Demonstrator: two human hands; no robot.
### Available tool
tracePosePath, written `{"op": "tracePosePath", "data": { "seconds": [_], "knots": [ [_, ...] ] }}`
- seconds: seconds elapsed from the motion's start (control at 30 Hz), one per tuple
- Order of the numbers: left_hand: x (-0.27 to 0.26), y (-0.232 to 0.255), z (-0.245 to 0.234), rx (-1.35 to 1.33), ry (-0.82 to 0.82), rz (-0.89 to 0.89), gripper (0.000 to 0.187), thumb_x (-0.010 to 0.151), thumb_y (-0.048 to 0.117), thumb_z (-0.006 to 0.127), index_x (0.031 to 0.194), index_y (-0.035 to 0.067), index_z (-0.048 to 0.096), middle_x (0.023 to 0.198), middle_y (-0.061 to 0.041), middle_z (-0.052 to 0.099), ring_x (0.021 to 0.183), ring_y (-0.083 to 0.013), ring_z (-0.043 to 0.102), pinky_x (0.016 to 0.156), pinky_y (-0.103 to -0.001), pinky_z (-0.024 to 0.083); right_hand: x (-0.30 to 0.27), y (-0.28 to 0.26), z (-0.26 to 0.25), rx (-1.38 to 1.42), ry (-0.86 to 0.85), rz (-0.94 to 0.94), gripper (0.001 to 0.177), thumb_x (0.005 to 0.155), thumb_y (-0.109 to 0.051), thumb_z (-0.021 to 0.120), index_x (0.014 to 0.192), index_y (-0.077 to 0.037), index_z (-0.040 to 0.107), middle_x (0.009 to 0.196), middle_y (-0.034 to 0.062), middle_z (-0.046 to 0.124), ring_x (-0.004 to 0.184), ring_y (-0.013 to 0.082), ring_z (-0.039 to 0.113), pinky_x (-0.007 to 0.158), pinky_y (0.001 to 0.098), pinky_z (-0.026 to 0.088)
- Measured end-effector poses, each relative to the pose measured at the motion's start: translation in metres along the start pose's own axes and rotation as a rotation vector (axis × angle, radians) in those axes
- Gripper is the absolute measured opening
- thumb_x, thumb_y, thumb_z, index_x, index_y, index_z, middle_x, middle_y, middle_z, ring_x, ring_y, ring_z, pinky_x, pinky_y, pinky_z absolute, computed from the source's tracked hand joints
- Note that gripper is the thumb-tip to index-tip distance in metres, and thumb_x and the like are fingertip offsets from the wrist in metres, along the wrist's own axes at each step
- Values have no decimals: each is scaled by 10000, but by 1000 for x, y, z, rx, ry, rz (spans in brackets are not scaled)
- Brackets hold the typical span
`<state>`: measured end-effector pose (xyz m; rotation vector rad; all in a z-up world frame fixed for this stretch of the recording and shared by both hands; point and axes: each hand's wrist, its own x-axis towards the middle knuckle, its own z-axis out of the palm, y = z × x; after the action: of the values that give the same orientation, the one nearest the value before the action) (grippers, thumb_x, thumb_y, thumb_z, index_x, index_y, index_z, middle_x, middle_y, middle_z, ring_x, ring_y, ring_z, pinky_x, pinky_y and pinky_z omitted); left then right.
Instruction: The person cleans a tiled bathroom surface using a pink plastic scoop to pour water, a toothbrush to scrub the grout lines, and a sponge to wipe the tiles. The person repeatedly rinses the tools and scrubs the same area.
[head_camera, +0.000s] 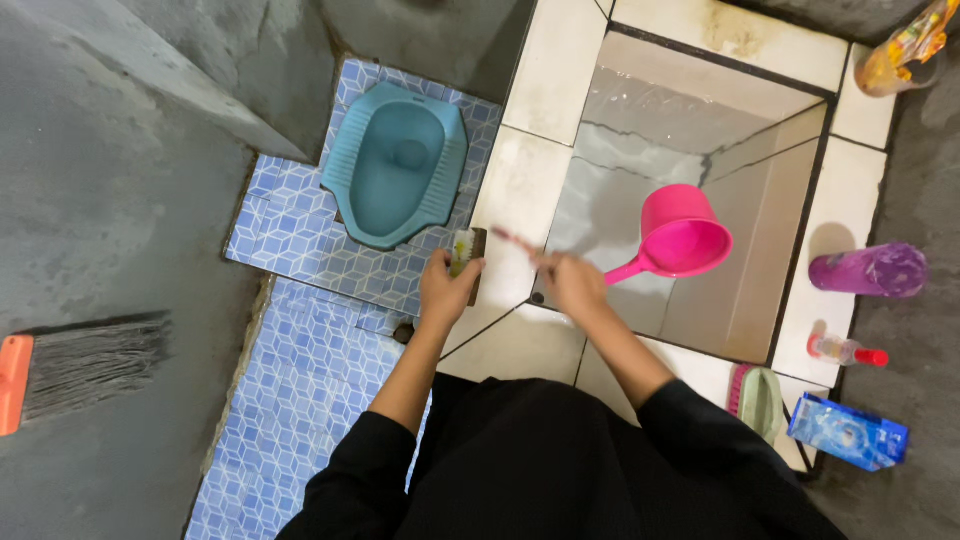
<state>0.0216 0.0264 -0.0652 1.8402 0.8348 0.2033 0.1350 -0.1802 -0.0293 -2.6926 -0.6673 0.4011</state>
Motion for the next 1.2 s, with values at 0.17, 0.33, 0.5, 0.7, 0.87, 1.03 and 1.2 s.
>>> {"op": "tracePosePath", "data": {
  "seconds": [0.17,0.33,0.5,0.7,0.87,1.03,1.2],
  "knots": [
    [6,0,6,-35,-13,-43,577,744,485,790,999,3,598,901,-213,695,826,-344,679,761,-433,529,15,0,-1,-5,-106,81,205,905,-289,657,1049,-298,803,965,96,758,843,340,719,743,474,554],
    [6,2,14,-74,-13,-25,552,747,468,790,957,-5,599,891,-209,702,802,-348,675,739,-442,527,20,-2,2,35,44,96,203,938,-226,626,1026,-255,808,1054,85,763,893,335,723,770,469,558],
    [14,10,17,-100,-29,-75,549,748,467,784,959,1,584,885,-206,706,797,-337,681,734,-439,526,24,-9,1,52,-46,-31,216,887,-253,640,1033,-269,797,1039,73,763,855,321,731,730,446,570],
    [14,10,17,-93,-44,-33,531,756,463,787,949,11,584,897,-203,695,809,-338,673,743,-431,523,15,-10,-1,21,14,174,183,977,-241,637,1061,-274,797,1006,85,766,867,325,727,755,452,555],
    [15,8,21,-62,-16,-6,554,752,465,802,930,-7,571,877,-212,675,792,-354,649,724,-441,517,12,-9,-1,167,40,-25,170,861,-200,673,985,-219,788,991,57,775,838,306,734,730,428,567],
    [17,5,19,-55,-44,-54,552,756,469,788,948,-7,583,871,-215,691,789,-342,672,732,-431,526,-14,-9,3,74,-33,51,164,892,-212,667,989,-233,798,964,53,756,824,317,719,720,444,553],
    [10,10,12,-93,-82,-48,530,774,441,762,969,-25,603,900,-229,711,815,-338,703,745,-425,541,-29,-10,2,117,-13,142,170,967,-226,638,1033,-231,794,939,88,752,817,324,717,742,439,552]
  ]
}}
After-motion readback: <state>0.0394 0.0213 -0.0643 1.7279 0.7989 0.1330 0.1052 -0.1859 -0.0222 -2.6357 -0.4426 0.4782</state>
